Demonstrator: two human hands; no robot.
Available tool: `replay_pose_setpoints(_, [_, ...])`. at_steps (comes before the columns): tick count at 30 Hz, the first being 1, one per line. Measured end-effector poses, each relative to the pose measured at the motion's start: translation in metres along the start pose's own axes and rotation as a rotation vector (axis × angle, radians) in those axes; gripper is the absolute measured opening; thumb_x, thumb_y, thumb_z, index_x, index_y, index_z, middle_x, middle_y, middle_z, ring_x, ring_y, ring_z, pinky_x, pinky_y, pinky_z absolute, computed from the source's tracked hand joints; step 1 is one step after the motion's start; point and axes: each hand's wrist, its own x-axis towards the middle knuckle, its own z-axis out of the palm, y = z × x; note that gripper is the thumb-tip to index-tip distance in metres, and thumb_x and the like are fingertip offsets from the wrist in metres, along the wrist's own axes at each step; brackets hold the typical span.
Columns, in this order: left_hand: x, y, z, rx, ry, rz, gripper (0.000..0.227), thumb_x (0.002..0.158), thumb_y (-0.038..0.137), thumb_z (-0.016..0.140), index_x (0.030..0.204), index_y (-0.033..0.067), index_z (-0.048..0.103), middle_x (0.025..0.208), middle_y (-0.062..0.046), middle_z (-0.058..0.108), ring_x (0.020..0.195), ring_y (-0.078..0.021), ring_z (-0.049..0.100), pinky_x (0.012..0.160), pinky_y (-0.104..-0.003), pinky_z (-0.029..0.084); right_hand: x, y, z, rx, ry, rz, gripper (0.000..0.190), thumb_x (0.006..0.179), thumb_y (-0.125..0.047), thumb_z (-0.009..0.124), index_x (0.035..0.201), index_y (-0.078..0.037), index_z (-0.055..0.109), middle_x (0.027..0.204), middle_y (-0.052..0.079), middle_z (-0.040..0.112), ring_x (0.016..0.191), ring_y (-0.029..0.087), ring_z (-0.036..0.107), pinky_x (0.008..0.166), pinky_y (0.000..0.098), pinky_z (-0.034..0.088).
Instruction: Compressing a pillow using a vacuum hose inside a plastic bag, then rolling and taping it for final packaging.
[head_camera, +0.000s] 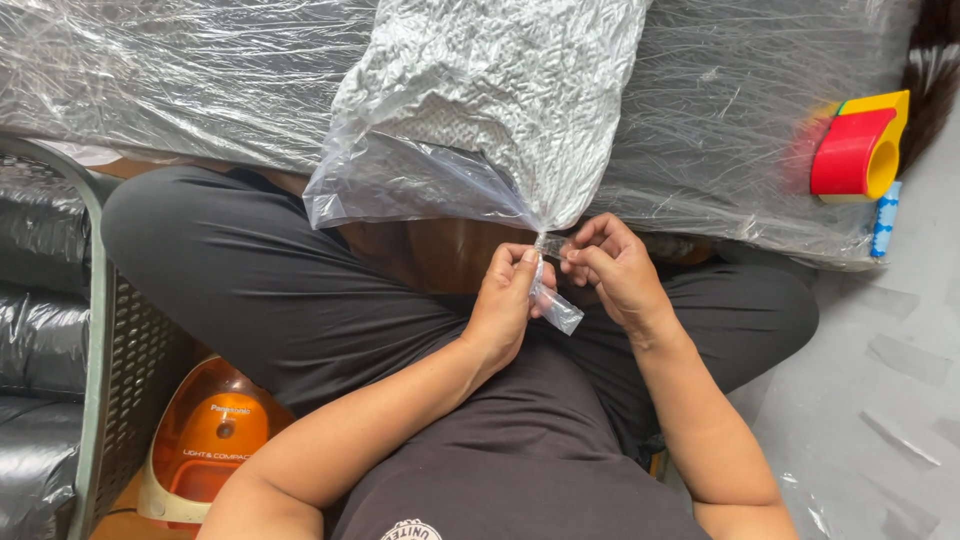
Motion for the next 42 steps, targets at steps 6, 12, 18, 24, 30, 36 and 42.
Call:
replay_pose_setpoints(6, [0.001,-0.001,-0.002,0.003,0.003,-0.005,0.019,0.110,0.023,0.045,0.117,0.0054,0.046,0.079,-0.008,0.061,0.062,-0.0095,0.057,0.042,-0.015,0.038,-0.002,0.008,0.006,0.103,0.074,0.099,0.012,0.080,0.005,0.057,0.087,0.000,0.065,0.075,0.015,0.068,0.069,0.018,0.070,0.056,0.0223,0.051])
replay_pose_setpoints(12, [0.002,0.003,-0.002,-0.031,0.040,-0.072,0.023,0.108,0.024,0.050,0.118,0.0043,0.042,0.080,-0.011,0.064,0.058,-0.0096,0.056,0.041,-0.016,0.040,-0.001,0.023,0.009,0.132,0.017,-0.011,0.021,0.093,-0.001,0.068,0.111,-0.006,0.060,0.084,0.012,0.072,0.071,0.017,0.070,0.058,0.0219,0.051])
replay_pose_setpoints(18, [0.002,0.008,-0.003,-0.129,0.035,-0.157,0.021,0.107,0.024,0.054,0.114,0.0057,0.047,0.081,-0.011,0.068,0.055,-0.0091,0.058,0.039,-0.016,0.041,0.002,0.027,0.020,0.153,0.023,0.107,0.019,0.095,-0.003,0.070,0.112,-0.002,0.065,0.087,0.006,0.070,0.073,0.013,0.068,0.060,0.0216,0.054])
replay_pose_setpoints(24, [0.003,0.008,0.003,-0.188,0.047,-0.233,0.024,0.105,0.027,0.059,0.107,0.0068,0.046,0.082,-0.012,0.069,0.052,-0.0109,0.057,0.038,-0.018,0.042,0.016,0.019,0.023,0.266,-0.139,0.388,0.024,0.091,-0.011,0.076,0.109,0.003,0.069,0.074,0.012,0.071,0.060,0.016,0.073,0.048,0.0334,0.061])
replay_pose_setpoints(30, [0.003,0.006,0.002,-0.188,0.050,-0.249,0.027,0.104,0.029,0.060,0.107,0.0068,0.046,0.086,-0.018,0.068,0.052,-0.0144,0.061,0.039,-0.019,0.045,0.036,0.028,0.015,0.221,-0.175,0.420,0.028,0.087,-0.013,0.078,0.110,0.004,0.072,0.095,0.018,0.076,0.082,0.024,0.078,0.068,0.0409,0.064])
replay_pose_setpoints(36, [0.003,0.004,0.001,-0.184,0.046,-0.212,0.037,0.104,0.026,0.059,0.129,0.0074,0.039,0.090,-0.021,0.066,0.054,-0.0173,0.062,0.041,-0.020,0.048,0.021,0.017,0.026,0.016,-0.050,0.381,0.031,0.088,-0.015,0.077,0.108,0.008,0.069,0.088,0.019,0.072,0.072,0.020,0.072,0.060,0.0380,0.061])
replay_pose_setpoints(42, [-0.001,0.007,0.000,-0.132,0.018,-0.153,0.038,0.106,0.025,0.055,0.134,0.0082,0.036,0.093,-0.027,0.071,0.055,-0.0177,0.064,0.042,-0.020,0.049,-0.005,-0.038,0.046,0.147,-0.014,0.419,0.031,0.090,-0.025,0.058,0.113,-0.007,0.068,0.097,0.011,0.066,0.075,0.019,0.064,0.064,0.0292,0.051])
